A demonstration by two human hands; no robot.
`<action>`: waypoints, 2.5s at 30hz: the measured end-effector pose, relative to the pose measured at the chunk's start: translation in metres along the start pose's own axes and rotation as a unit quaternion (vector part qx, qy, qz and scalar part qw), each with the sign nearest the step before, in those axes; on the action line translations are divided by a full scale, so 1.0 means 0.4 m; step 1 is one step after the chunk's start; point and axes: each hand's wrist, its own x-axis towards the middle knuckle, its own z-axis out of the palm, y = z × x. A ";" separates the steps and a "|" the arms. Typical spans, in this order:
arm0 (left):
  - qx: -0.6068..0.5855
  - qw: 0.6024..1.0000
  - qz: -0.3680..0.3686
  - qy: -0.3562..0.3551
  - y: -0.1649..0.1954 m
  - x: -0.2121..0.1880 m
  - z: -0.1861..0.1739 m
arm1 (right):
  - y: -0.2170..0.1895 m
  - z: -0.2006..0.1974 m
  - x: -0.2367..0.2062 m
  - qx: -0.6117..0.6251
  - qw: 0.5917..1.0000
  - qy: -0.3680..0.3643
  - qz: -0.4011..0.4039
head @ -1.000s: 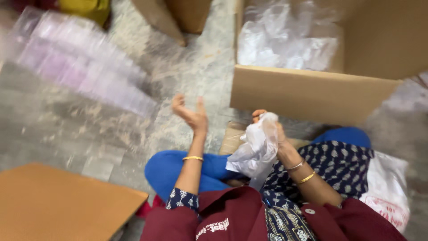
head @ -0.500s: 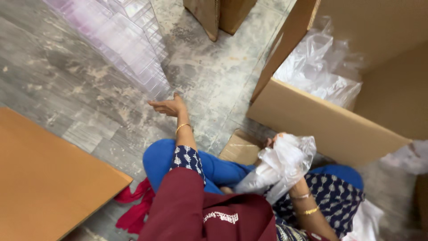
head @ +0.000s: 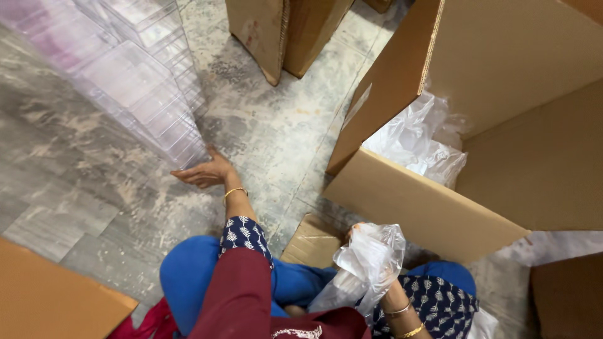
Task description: The person sits on the floor and packs clear plastic containers into plastic bags, twisting the bags closed. The person places the bagged containers into a large cardboard box and arranges them inside, continuing with more containers.
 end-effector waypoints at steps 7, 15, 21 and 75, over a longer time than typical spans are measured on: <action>0.042 0.998 0.008 0.052 -0.024 0.000 0.052 | -0.005 -0.005 0.001 -0.008 1.000 0.002 0.005; 0.000 0.999 0.040 0.004 -0.046 -0.013 0.012 | -0.007 -0.022 -0.012 -0.009 1.000 -0.003 0.003; -0.067 0.993 0.089 -0.034 -0.074 -0.053 -0.070 | -0.013 -0.035 -0.037 -0.002 1.000 -0.015 -0.005; -0.532 0.741 0.052 -0.406 -0.017 -0.269 -0.625 | -0.218 0.106 -0.234 -0.263 0.846 0.048 -0.461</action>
